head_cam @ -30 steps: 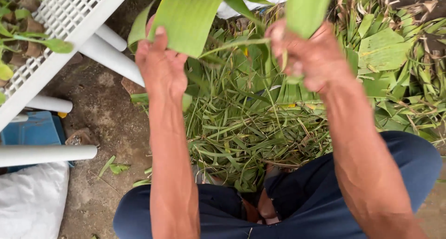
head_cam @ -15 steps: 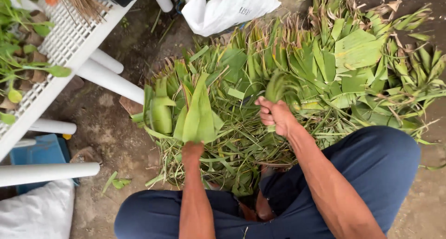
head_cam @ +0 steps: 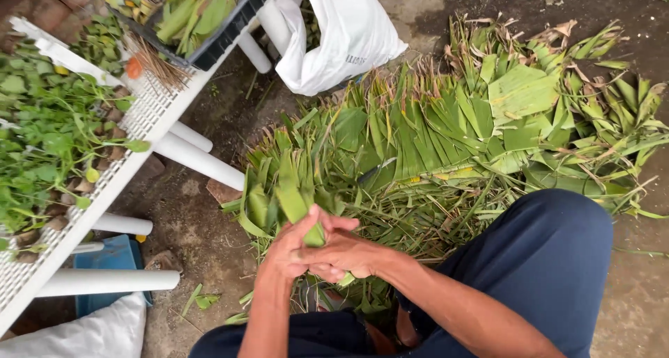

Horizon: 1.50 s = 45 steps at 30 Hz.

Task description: Trimming and bundling strips of banana leaves using a small knife in an outdoor agricultural setting.

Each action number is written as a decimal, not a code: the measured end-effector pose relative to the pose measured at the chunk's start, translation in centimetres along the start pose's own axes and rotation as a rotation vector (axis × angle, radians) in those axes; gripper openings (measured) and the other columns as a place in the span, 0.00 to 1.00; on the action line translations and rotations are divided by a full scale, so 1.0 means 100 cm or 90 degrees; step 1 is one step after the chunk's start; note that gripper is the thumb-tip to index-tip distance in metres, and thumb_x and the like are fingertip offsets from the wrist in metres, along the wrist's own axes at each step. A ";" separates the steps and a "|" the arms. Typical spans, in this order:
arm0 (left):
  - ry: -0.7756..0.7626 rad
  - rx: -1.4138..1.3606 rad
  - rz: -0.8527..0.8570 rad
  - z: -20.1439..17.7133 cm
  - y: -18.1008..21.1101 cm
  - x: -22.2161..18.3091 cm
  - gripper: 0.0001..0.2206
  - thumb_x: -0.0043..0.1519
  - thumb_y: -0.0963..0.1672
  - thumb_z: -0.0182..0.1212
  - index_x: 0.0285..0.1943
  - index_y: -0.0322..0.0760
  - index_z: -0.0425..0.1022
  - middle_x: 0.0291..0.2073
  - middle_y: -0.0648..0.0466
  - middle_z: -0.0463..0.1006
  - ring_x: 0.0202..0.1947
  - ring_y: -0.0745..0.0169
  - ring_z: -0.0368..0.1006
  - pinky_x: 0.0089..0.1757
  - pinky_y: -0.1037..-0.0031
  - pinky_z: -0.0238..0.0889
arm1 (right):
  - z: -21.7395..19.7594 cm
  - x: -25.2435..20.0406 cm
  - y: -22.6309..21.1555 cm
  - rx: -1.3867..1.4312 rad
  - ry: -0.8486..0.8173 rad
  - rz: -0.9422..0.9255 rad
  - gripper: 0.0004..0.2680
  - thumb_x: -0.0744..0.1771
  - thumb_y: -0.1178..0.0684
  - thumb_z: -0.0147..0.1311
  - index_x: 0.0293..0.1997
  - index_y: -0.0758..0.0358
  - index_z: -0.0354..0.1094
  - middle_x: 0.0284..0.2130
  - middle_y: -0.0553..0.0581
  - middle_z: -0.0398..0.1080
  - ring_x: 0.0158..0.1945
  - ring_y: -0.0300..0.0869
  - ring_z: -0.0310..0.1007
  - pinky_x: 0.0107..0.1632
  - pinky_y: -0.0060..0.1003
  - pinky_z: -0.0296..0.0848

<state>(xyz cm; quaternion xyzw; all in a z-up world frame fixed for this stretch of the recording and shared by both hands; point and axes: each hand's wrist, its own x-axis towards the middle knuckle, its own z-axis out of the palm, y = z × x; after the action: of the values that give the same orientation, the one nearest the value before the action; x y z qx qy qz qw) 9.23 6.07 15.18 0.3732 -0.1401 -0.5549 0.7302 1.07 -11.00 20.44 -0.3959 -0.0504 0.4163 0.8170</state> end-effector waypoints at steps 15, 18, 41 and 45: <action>0.660 0.089 0.057 0.060 0.133 -0.108 0.28 0.68 0.62 0.47 0.26 0.42 0.61 0.13 0.63 0.55 0.11 0.67 0.48 0.13 0.70 0.46 | -0.251 0.056 0.029 -0.620 0.631 0.163 0.08 0.72 0.55 0.48 0.47 0.59 0.76 0.37 0.58 0.79 0.31 0.40 0.78 0.36 0.31 0.85; 0.640 0.031 0.028 0.049 0.130 -0.108 0.29 0.62 0.63 0.52 0.24 0.39 0.64 0.11 0.60 0.53 0.09 0.65 0.47 0.14 0.70 0.44 | -0.310 0.092 0.044 -0.701 0.628 0.209 0.13 0.76 0.49 0.35 0.50 0.63 0.69 0.25 0.59 0.73 0.19 0.39 0.71 0.16 0.30 0.73; 0.149 -0.320 0.470 0.085 0.182 -0.019 0.09 0.60 0.38 0.53 0.47 0.37 0.61 0.33 0.51 0.64 0.31 0.57 0.64 0.58 0.49 0.57 | -0.252 0.036 0.022 -0.418 0.741 0.023 0.10 0.70 0.63 0.43 0.56 0.66 0.49 0.34 0.68 0.75 0.30 0.51 0.75 0.32 0.44 0.79; 0.037 -0.263 0.532 0.102 0.182 0.001 0.09 0.65 0.35 0.56 0.51 0.34 0.66 0.37 0.51 0.66 0.39 0.57 0.68 0.67 0.47 0.54 | -0.202 -0.008 -0.005 -0.451 0.756 -0.065 0.27 0.65 0.50 0.42 0.73 0.60 0.40 0.57 0.74 0.69 0.50 0.58 0.72 0.56 0.61 0.69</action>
<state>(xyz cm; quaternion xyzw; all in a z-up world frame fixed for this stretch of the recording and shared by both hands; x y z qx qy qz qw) 15.77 3.96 34.85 0.1470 -0.1443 -0.2184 0.9539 9.16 -24.00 7.20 -0.7969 0.2541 0.0485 0.5459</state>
